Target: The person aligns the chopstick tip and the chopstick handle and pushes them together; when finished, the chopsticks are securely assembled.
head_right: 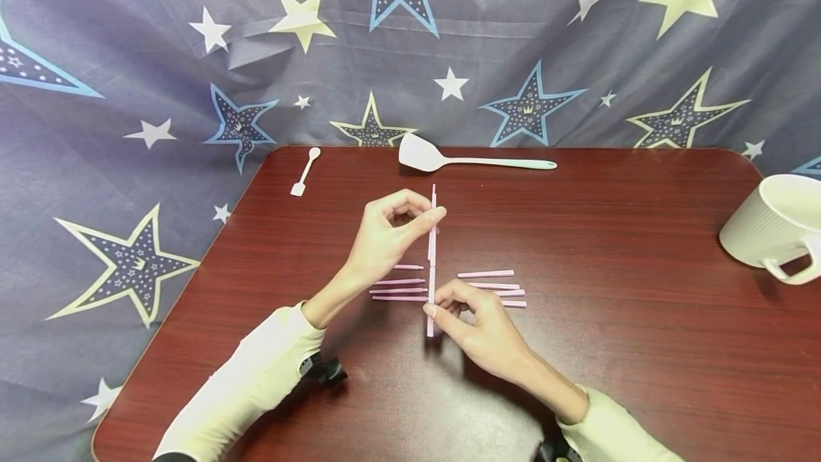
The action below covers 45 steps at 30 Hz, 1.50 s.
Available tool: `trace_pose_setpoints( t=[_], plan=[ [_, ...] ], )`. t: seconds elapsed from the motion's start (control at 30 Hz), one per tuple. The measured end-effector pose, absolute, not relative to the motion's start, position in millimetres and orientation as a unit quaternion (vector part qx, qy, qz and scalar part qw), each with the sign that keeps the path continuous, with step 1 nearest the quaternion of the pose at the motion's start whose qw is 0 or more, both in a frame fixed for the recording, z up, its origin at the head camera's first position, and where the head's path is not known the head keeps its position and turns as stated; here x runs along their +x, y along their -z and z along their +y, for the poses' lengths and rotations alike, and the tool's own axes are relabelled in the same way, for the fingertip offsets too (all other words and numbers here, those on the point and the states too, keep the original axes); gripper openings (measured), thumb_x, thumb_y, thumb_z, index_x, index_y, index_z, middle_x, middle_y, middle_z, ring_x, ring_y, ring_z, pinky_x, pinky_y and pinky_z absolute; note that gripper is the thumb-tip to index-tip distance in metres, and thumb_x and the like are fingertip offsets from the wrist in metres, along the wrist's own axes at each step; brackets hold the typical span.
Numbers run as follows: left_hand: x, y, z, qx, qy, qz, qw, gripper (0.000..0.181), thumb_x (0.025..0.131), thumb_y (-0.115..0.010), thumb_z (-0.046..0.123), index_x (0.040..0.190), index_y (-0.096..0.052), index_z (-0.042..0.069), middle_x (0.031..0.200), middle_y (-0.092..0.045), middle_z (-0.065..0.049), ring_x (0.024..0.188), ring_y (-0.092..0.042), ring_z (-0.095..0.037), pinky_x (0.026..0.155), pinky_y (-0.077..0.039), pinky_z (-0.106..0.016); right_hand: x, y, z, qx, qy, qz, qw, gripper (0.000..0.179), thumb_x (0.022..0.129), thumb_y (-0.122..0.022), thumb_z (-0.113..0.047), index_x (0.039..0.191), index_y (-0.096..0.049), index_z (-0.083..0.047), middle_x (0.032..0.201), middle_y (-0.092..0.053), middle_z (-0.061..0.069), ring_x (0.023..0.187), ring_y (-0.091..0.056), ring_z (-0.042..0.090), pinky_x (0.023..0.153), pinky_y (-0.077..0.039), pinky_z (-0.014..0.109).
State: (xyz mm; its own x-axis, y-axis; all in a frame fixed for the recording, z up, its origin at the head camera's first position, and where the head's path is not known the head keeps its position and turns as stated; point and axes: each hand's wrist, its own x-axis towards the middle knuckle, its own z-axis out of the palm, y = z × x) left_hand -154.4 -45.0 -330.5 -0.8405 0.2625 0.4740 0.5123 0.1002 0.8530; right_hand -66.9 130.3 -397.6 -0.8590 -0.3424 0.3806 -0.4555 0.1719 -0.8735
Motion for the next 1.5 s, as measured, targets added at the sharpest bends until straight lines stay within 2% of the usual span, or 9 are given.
trace_pose_setpoints(
  t=[0.1, 0.3, 0.6, 0.83, 0.97, 1.07, 1.27, 1.37, 1.5],
  plan=[
    [-155, 332, -45, -0.265, 0.625, -0.728, 0.092, 0.011, 0.096, -0.075, 0.013, 0.090, -0.070, 0.005, 0.074, -0.069, -0.008, 0.053, -0.057, -0.023, 0.052, -0.046, -0.028, -66, 397, 129, 0.252, -0.593, -0.763, 0.046, 0.011, 0.096, -0.068, 0.002, 0.097, -0.070, -0.009, 0.082, -0.069, -0.005, 0.076, -0.064, 0.013, 0.070, -0.051, 0.027],
    [-155, 332, -43, -0.264, 0.636, -0.722, 0.069, 0.014, 0.098, -0.073, 0.014, 0.088, -0.066, 0.005, 0.073, -0.070, -0.001, 0.048, -0.054, -0.018, 0.045, -0.045, -0.029, -65, 397, 126, 0.245, -0.605, -0.756, 0.044, 0.013, 0.096, -0.067, 0.003, 0.093, -0.068, -0.010, 0.081, -0.065, -0.002, 0.076, -0.062, 0.012, 0.073, -0.051, 0.026],
    [-154, 334, -41, -0.275, 0.638, -0.716, 0.068, 0.015, 0.098, -0.071, 0.011, 0.087, -0.063, 0.006, 0.073, -0.069, -0.006, 0.048, -0.053, -0.017, 0.043, -0.043, -0.028, -63, 396, 125, 0.250, -0.623, -0.740, 0.037, 0.015, 0.097, -0.065, 0.004, 0.091, -0.065, -0.010, 0.080, -0.063, 0.000, 0.075, -0.060, 0.011, 0.070, -0.050, 0.026],
    [-154, 335, -37, -0.289, 0.635, -0.712, 0.081, 0.015, 0.098, -0.071, 0.008, 0.086, -0.062, 0.005, 0.073, -0.069, -0.014, 0.054, -0.059, -0.015, 0.051, -0.038, -0.025, -64, 397, 125, 0.261, -0.637, -0.725, 0.039, 0.015, 0.097, -0.062, 0.007, 0.091, -0.065, -0.006, 0.080, -0.064, 0.002, 0.073, -0.061, 0.013, 0.069, -0.051, 0.024],
    [-153, 338, -36, -0.275, 0.640, -0.712, 0.089, 0.015, 0.098, -0.072, 0.010, 0.086, -0.064, 0.005, 0.071, -0.069, -0.007, 0.058, -0.061, -0.019, 0.052, -0.039, -0.025, -63, 397, 125, 0.249, -0.627, -0.737, 0.035, 0.013, 0.098, -0.062, 0.005, 0.092, -0.066, -0.007, 0.080, -0.064, 0.002, 0.073, -0.061, 0.013, 0.068, -0.050, 0.025],
    [-155, 341, -37, -0.261, 0.645, -0.711, 0.102, 0.014, 0.097, -0.073, 0.013, 0.087, -0.066, 0.004, 0.071, -0.068, -0.002, 0.053, -0.057, -0.026, 0.048, -0.041, -0.026, -63, 397, 125, 0.227, -0.611, -0.758, 0.036, 0.011, 0.099, -0.064, 0.000, 0.093, -0.066, -0.008, 0.081, -0.063, 0.001, 0.074, -0.060, 0.013, 0.068, -0.049, 0.026],
    [-168, 347, -42, -0.252, 0.640, -0.715, 0.124, 0.014, 0.093, -0.076, 0.010, 0.102, -0.070, 0.001, 0.074, -0.068, -0.003, 0.063, -0.058, -0.018, 0.059, -0.044, -0.024, -62, 399, 125, 0.224, -0.594, -0.772, 0.034, 0.003, 0.098, -0.067, -0.001, 0.099, -0.067, -0.004, 0.082, -0.066, -0.005, 0.076, -0.062, 0.014, 0.071, -0.050, 0.028],
    [-175, 350, -44, -0.253, 0.638, -0.717, 0.123, 0.023, 0.093, -0.076, 0.009, 0.113, -0.069, 0.002, 0.075, -0.070, -0.004, 0.066, -0.058, -0.013, 0.061, -0.044, -0.024, -62, 402, 124, 0.239, -0.585, -0.774, 0.034, 0.006, 0.097, -0.069, 0.000, 0.102, -0.067, -0.003, 0.083, -0.069, -0.006, 0.076, -0.064, 0.015, 0.072, -0.052, 0.029],
    [-181, 353, -47, -0.254, 0.632, -0.721, 0.124, 0.025, 0.093, -0.076, 0.009, 0.117, -0.070, 0.003, 0.076, -0.071, -0.005, 0.066, -0.058, -0.013, 0.061, -0.045, -0.024, -61, 404, 124, 0.257, -0.559, -0.787, 0.047, 0.012, 0.094, -0.072, 0.000, 0.103, -0.066, -0.006, 0.082, -0.067, -0.009, 0.075, -0.062, 0.011, 0.070, -0.053, 0.028]
  ],
)
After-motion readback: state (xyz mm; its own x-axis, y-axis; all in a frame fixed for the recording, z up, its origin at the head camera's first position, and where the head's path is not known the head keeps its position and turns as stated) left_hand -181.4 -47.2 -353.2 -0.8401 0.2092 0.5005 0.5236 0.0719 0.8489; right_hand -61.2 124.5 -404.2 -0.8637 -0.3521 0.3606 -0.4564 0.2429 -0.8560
